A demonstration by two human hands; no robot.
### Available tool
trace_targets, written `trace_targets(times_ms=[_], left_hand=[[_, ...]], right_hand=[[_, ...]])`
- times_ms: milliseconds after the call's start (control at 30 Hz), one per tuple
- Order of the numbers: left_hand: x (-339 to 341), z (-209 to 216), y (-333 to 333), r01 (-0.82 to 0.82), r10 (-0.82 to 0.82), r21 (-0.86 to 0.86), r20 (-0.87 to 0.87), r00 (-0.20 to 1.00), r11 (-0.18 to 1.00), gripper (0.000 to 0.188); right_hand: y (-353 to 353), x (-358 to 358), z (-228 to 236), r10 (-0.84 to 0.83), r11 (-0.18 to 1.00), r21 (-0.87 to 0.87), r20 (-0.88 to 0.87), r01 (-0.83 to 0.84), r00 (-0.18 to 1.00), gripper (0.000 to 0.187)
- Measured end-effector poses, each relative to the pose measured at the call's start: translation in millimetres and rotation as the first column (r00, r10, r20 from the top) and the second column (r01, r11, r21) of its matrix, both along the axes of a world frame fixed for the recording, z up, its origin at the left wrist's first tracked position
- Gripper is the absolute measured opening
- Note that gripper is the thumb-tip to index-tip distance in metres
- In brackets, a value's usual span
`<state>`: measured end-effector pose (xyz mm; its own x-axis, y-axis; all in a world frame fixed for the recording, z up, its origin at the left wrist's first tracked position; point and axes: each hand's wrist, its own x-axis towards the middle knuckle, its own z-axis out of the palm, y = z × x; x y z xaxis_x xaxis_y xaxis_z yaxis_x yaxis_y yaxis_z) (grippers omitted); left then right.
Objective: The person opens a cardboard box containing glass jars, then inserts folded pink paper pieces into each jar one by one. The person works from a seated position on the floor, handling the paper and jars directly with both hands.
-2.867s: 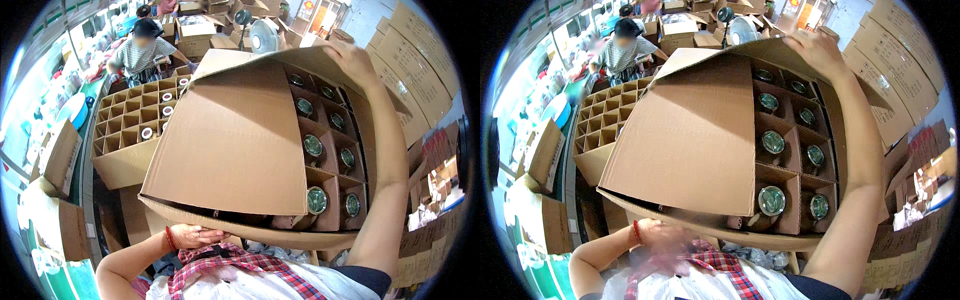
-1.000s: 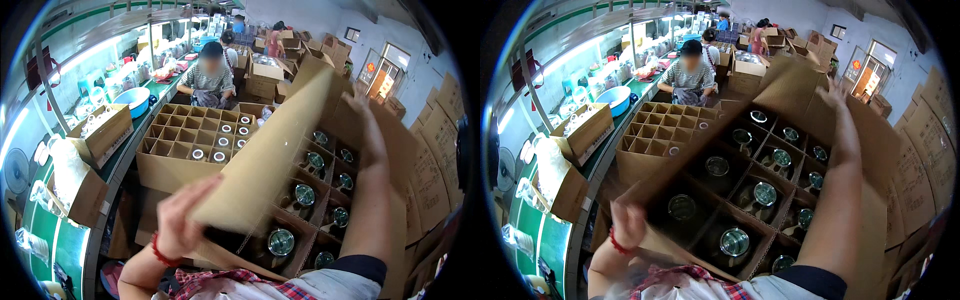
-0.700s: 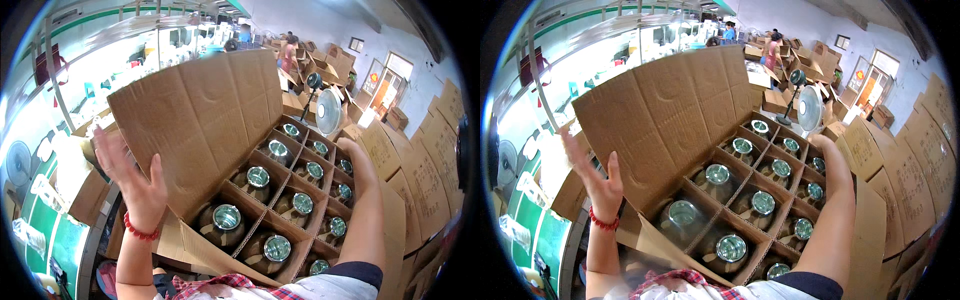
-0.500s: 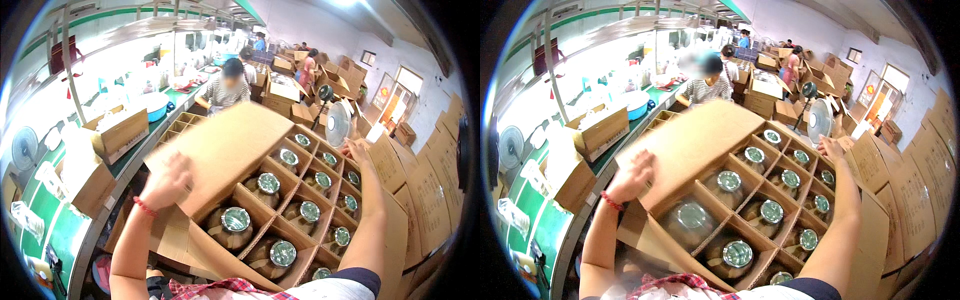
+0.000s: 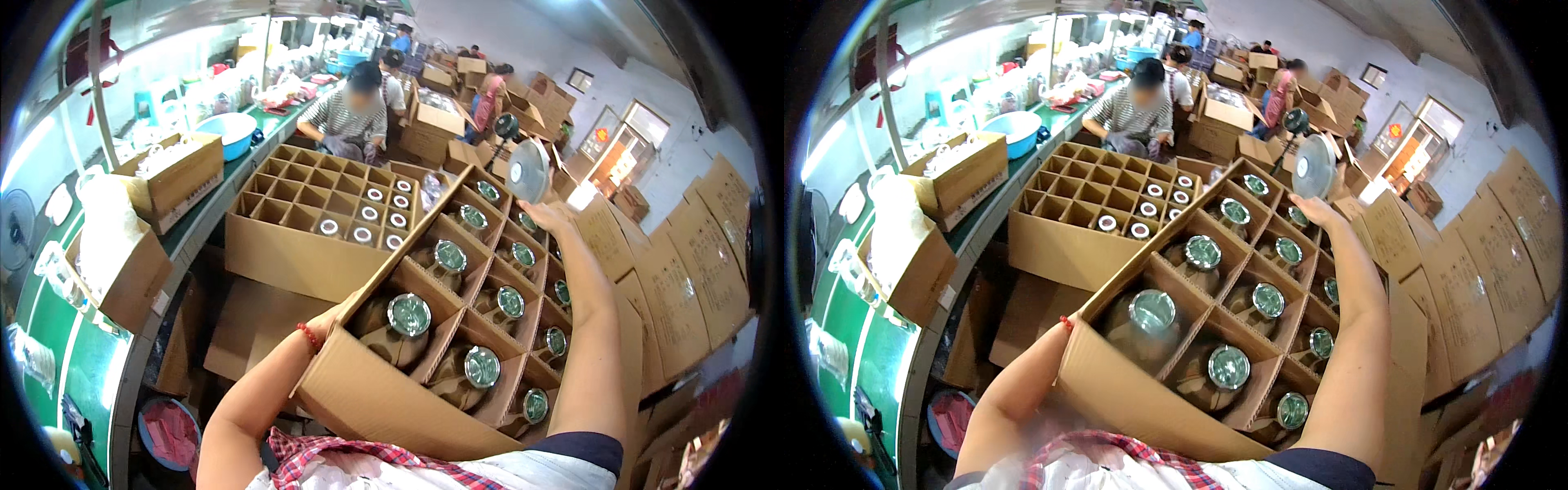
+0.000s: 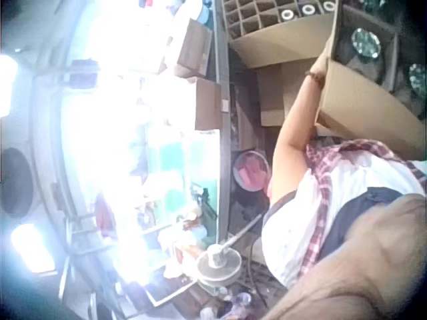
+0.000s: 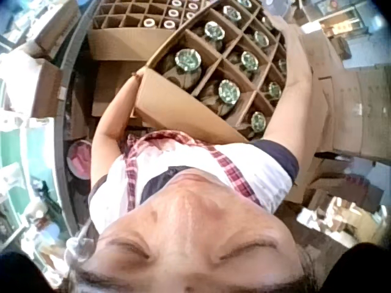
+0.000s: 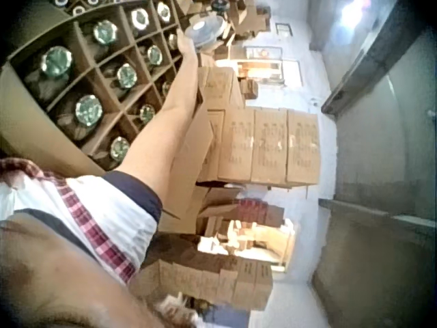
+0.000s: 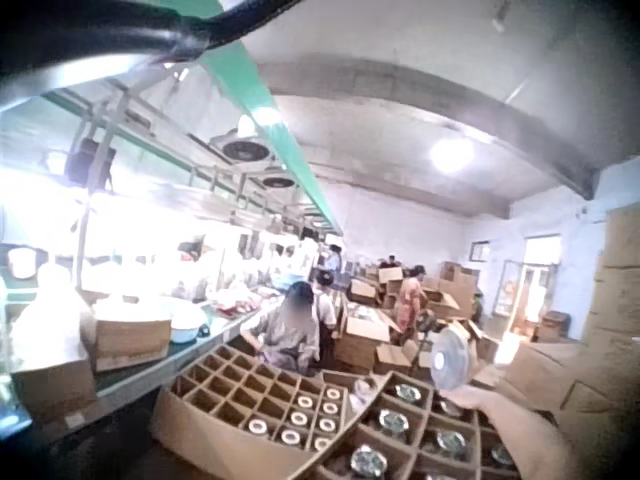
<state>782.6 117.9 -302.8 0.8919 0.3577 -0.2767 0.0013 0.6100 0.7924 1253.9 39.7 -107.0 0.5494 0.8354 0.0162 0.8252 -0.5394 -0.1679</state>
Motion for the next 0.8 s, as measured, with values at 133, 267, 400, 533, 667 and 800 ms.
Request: trace_targets(times_ms=[133,267,400,533,667,800], left_hand=[[-40,-33,-39,0.094,-0.103,-0.101,-0.081,0.991,0.990,0.059],[-88,-91,-64,0.087,-0.117,-0.221,-0.126,0.985,0.971,0.060],[-67,-83,-41,0.039,-0.065,-0.199,-0.129,0.990,0.979,0.060],[-42,-63,-20,0.029,-0.042,-0.126,-0.101,0.994,0.992,0.060],[-24,-31,-4,0.017,-0.020,-0.034,-0.098,0.995,0.999,0.060],[1,-18,2,0.019,-0.021,-0.032,-0.073,0.997,0.999,0.060]], right_hand=[[-21,-23,15,0.217,0.966,-0.147,0.008,-0.214,0.976,0.066],[-5,-88,9,0.234,0.965,-0.105,-0.047,-0.238,0.971,0.058],[-9,-118,0,0.093,0.994,-0.066,0.015,-0.092,0.996,0.062],[-51,-133,13,0.204,0.974,0.076,0.118,-0.213,0.972,0.068],[-183,-79,63,-0.034,0.947,0.321,0.040,0.020,0.999,0.063],[-353,-30,52,-0.348,0.907,0.309,0.171,0.285,0.922,0.056]])
